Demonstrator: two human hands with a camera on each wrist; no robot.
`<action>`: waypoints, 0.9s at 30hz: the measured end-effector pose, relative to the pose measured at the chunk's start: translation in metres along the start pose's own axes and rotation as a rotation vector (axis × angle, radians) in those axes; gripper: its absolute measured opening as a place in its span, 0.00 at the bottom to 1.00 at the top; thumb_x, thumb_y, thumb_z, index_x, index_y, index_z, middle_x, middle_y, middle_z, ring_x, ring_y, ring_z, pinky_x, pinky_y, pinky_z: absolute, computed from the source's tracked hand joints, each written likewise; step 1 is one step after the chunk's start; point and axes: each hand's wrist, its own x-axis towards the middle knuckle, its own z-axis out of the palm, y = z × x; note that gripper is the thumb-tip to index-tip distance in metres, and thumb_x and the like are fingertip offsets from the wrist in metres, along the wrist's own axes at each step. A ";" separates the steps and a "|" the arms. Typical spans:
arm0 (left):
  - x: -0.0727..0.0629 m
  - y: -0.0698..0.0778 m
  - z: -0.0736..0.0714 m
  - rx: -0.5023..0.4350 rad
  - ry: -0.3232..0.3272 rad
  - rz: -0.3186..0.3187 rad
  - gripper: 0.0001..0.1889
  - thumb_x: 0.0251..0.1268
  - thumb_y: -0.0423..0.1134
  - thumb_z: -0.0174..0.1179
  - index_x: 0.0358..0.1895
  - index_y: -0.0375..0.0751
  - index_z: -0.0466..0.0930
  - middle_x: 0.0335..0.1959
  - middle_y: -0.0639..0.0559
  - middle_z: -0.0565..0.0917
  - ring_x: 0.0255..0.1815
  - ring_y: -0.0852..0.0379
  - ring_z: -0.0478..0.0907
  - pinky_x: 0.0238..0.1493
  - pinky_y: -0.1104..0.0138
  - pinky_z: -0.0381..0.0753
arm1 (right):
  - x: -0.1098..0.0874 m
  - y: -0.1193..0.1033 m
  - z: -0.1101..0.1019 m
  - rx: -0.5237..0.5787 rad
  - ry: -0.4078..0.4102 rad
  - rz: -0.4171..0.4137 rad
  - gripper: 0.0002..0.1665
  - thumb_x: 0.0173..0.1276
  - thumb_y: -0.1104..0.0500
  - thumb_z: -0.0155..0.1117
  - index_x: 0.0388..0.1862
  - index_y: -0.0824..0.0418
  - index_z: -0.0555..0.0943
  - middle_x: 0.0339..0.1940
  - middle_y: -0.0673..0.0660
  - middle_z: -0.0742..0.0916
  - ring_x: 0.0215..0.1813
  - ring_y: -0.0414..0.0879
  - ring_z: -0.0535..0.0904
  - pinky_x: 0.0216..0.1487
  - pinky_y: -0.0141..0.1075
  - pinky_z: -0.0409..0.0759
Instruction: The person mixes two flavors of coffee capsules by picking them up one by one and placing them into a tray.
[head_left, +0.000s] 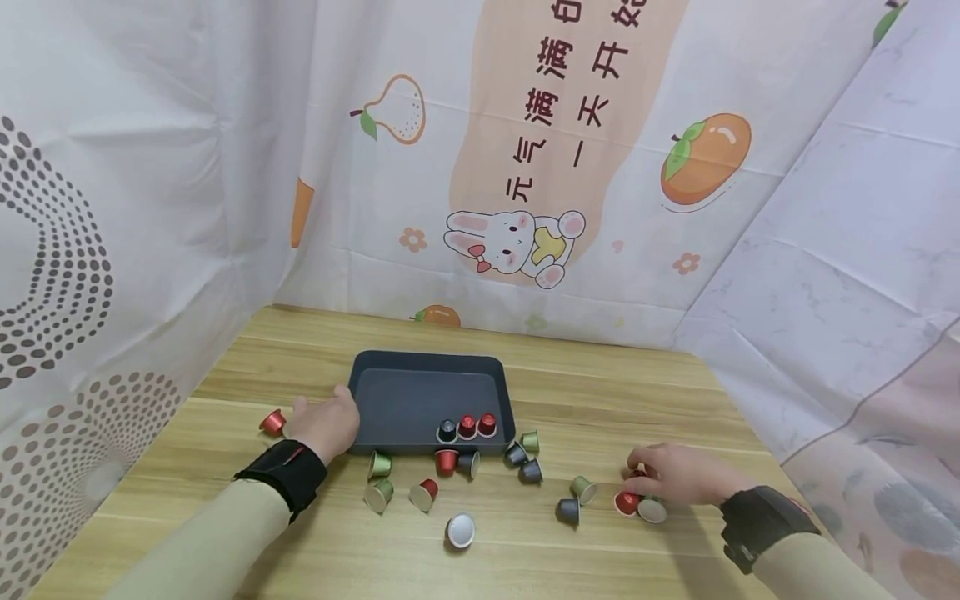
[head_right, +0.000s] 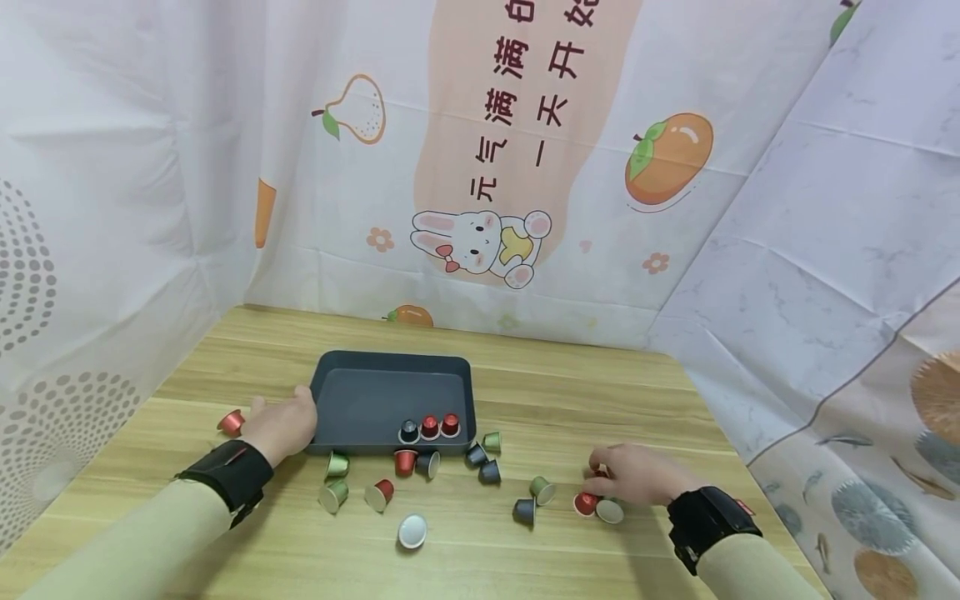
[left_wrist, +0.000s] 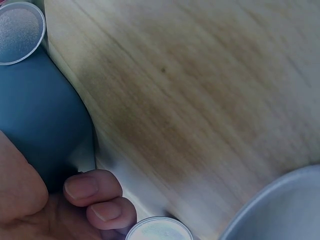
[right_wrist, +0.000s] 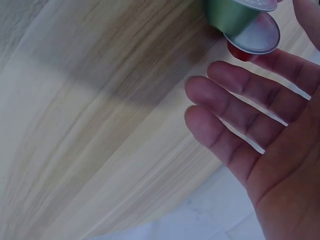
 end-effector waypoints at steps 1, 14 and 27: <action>0.000 0.000 0.000 0.005 0.000 0.004 0.25 0.75 0.24 0.41 0.73 0.20 0.55 0.25 0.41 0.84 0.46 0.39 0.75 0.61 0.41 0.63 | -0.001 0.000 0.000 0.012 -0.009 0.005 0.17 0.71 0.38 0.65 0.44 0.49 0.83 0.36 0.38 0.83 0.35 0.32 0.75 0.37 0.36 0.76; 0.000 -0.001 0.000 0.019 0.006 0.019 0.24 0.75 0.24 0.41 0.72 0.18 0.56 0.23 0.40 0.83 0.34 0.44 0.78 0.59 0.42 0.62 | -0.005 0.002 0.001 0.045 -0.035 -0.071 0.26 0.61 0.38 0.75 0.49 0.52 0.81 0.41 0.41 0.82 0.39 0.35 0.75 0.39 0.36 0.76; -0.001 -0.001 0.002 0.028 0.031 0.041 0.22 0.75 0.24 0.42 0.69 0.18 0.59 0.21 0.43 0.81 0.29 0.47 0.77 0.55 0.44 0.63 | 0.000 -0.001 -0.002 0.047 -0.006 -0.107 0.23 0.59 0.46 0.79 0.48 0.53 0.82 0.41 0.42 0.82 0.39 0.36 0.75 0.38 0.35 0.76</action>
